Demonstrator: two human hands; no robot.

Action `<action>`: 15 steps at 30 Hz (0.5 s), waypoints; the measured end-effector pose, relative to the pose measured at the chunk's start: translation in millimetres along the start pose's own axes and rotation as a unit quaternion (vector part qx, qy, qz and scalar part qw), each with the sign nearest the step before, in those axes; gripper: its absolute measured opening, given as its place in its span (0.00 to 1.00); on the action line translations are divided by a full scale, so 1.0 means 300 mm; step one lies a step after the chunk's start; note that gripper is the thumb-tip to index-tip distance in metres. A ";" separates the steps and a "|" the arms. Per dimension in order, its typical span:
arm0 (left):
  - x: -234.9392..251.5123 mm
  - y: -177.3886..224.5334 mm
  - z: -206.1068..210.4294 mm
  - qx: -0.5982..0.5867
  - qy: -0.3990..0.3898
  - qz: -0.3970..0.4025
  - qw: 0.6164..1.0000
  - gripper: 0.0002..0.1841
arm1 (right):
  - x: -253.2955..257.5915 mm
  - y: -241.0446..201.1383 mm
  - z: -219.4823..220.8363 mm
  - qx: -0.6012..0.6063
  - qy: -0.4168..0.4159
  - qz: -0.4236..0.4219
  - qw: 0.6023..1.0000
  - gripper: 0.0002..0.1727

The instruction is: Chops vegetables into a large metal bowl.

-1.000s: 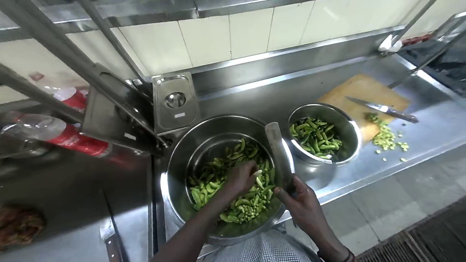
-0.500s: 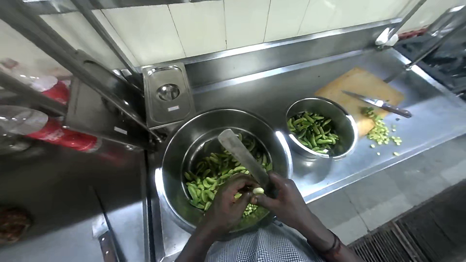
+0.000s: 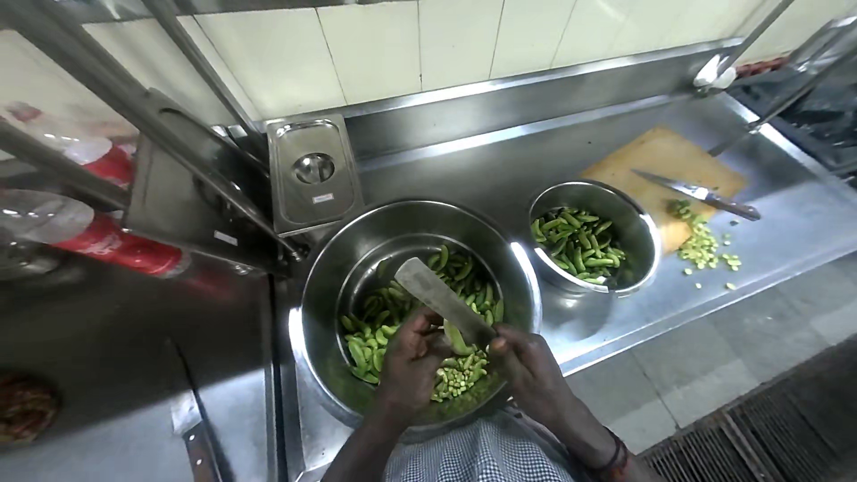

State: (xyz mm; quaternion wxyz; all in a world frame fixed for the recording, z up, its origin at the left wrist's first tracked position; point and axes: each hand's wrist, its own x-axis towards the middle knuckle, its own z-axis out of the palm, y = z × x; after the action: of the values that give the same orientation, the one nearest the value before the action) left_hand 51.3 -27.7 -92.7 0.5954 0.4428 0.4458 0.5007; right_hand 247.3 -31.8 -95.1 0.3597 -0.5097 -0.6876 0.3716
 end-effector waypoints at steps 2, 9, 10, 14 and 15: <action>0.002 0.012 -0.007 -0.136 -0.004 -0.046 0.990 0.18 | 0.002 0.005 -0.005 -0.005 0.010 -0.002 1.000 0.28; -0.006 0.001 -0.010 -0.239 -0.008 -0.118 0.964 0.16 | -0.001 -0.009 0.003 -0.024 -0.010 0.003 1.000 0.28; -0.008 -0.001 -0.007 -0.244 -0.015 -0.124 0.962 0.16 | -0.001 -0.011 0.007 -0.023 -0.011 -0.002 1.000 0.26; -0.016 0.001 0.006 -0.263 -0.031 -0.142 0.954 0.17 | -0.003 -0.018 0.011 -0.030 -0.042 -0.008 0.999 0.22; -0.019 -0.001 0.005 -0.264 -0.035 -0.143 0.953 0.17 | -0.005 -0.016 0.011 -0.035 -0.056 -0.008 0.998 0.23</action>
State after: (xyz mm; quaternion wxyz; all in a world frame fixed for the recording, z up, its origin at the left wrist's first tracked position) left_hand 52.4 -33.4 -92.2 0.7718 0.2190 0.3351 0.4941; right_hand 242.8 -34.6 -92.5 0.3052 -0.4952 -0.7233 0.3721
